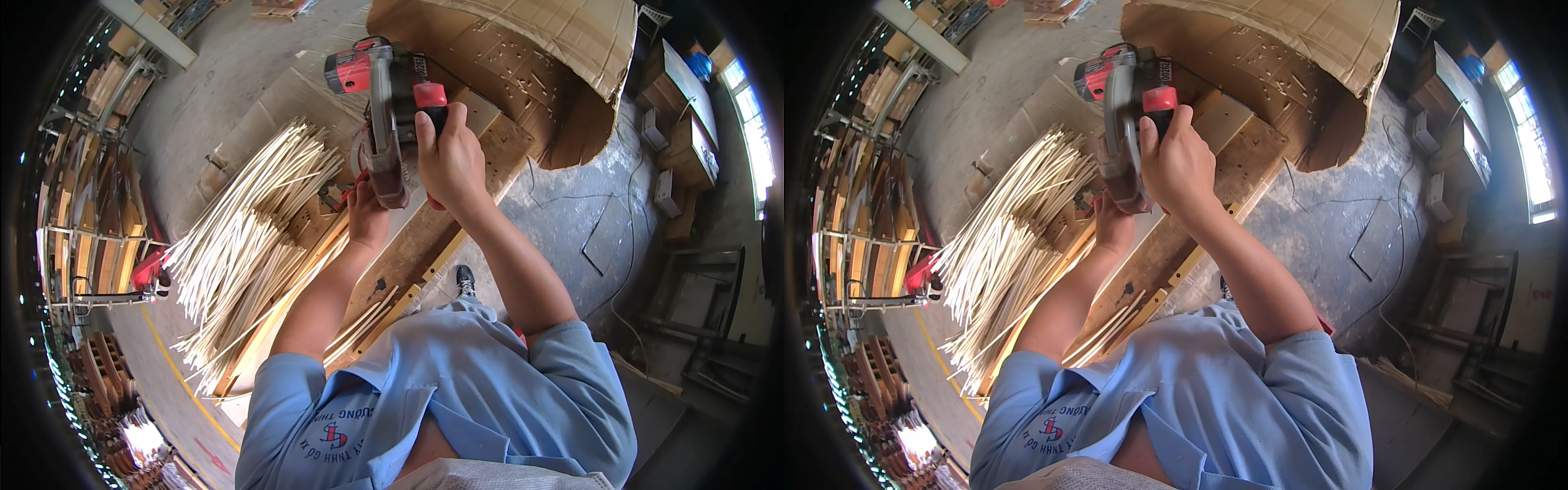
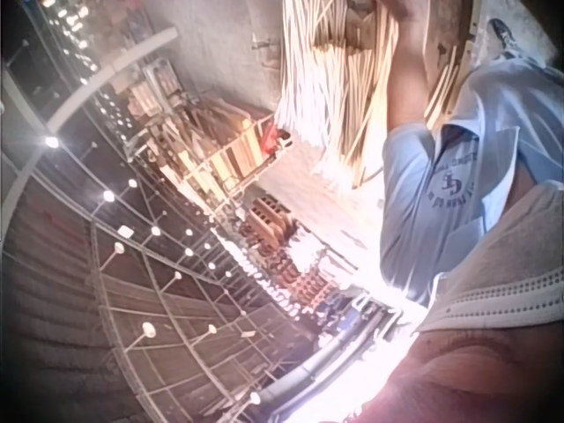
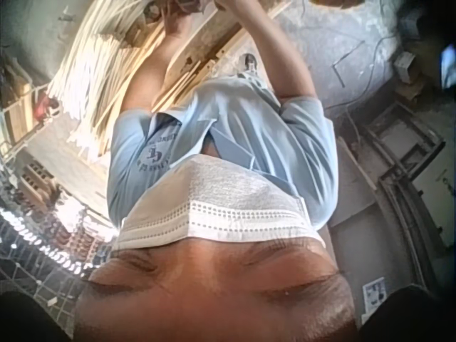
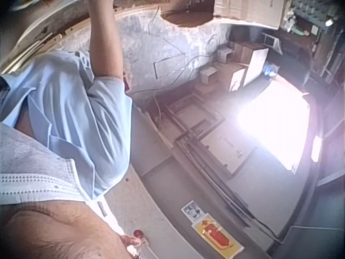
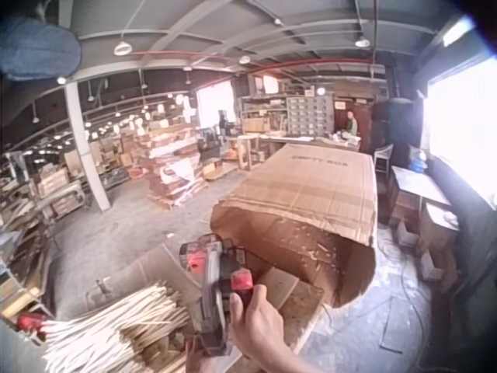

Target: The person uses a red cordless circular saw to cut thin wooden sticks on a workbench. They repeatedly align sticks against a guide, cut them, and stack the cut pieces into a growing pile.

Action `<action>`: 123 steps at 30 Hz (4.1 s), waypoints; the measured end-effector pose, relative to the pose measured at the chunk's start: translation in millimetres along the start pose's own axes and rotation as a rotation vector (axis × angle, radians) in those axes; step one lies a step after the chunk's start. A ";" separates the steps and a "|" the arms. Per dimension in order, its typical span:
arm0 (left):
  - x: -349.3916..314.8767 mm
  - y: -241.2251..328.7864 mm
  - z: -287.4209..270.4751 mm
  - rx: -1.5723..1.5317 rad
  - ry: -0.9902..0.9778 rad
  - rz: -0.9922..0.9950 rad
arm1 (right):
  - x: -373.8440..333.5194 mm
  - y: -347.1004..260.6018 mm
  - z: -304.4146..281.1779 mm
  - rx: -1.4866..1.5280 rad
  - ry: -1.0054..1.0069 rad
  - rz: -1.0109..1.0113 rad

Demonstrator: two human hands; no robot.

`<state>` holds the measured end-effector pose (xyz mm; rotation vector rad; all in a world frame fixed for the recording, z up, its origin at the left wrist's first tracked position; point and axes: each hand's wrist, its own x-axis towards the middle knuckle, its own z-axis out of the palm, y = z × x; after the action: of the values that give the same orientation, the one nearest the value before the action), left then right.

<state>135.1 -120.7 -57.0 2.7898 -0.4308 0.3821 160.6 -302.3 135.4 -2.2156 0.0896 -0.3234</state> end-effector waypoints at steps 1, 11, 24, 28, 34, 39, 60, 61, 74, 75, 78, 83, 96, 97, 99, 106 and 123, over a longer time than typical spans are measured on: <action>0.0 0.7 -1.4 -0.009 -0.014 -0.008 | -0.5 0.9 -0.1 0.004 -0.007 0.007; 5.9 -3.1 -0.3 0.078 0.010 0.050 | -1.4 3.8 2.8 0.014 0.030 -0.039; 5.3 -2.5 0.6 0.013 0.144 0.067 | -8.1 9.7 6.6 0.012 0.058 -0.063; 7.1 -0.4 1.8 0.038 0.245 0.091 | -10.8 12.5 8.3 0.022 0.057 -0.066; 6.7 0.1 0.8 0.011 0.232 0.073 | -16.2 16.8 10.3 0.028 0.083 -0.108; 7.0 3.3 -2.6 0.025 0.212 0.065 | -20.7 23.1 12.3 0.047 0.087 -0.113; 3.7 -2.4 -2.4 0.080 0.112 0.089 | 7.5 1.1 3.5 -0.004 0.057 -0.094; 3.5 -3.1 0.0 0.114 0.078 0.094 | 22.8 -6.0 0.9 -0.030 0.058 -0.073; 0.2 -6.5 7.9 0.116 0.133 0.147 | 199.3 -39.0 -1.7 0.352 -0.114 0.062; 13.4 7.7 12.4 0.083 0.158 0.202 | 211.2 -18.9 -19.0 0.332 0.030 0.016; 2.7 -3.9 8.4 0.104 0.151 0.156 | 174.3 -8.8 -5.6 0.511 0.285 -0.044; -10.9 -9.1 -0.4 0.055 0.097 0.088 | 23.6 80.8 54.7 0.315 0.260 -0.415; -103.1 4.3 -78.8 -0.246 0.501 0.003 | -46.7 107.2 153.5 -0.601 -0.478 -1.212; -116.2 12.7 -85.0 -0.318 0.515 -0.029 | -46.4 104.3 156.3 -0.603 -0.549 -1.201; -143.3 26.3 -91.8 -0.403 0.511 -0.075 | -44.5 96.2 161.7 -0.611 -0.685 -1.179; -207.7 46.4 -115.7 -0.526 0.472 -0.195 | -30.6 77.6 144.7 -0.348 -0.633 -1.214; -350.9 -19.1 -159.0 -0.533 0.612 -0.568 | 12.0 -164.8 328.6 -0.444 -0.573 -0.940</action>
<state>-215.4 36.2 -20.6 2.0140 0.3485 0.7968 250.4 49.1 74.1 -2.5621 -1.3228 -0.1534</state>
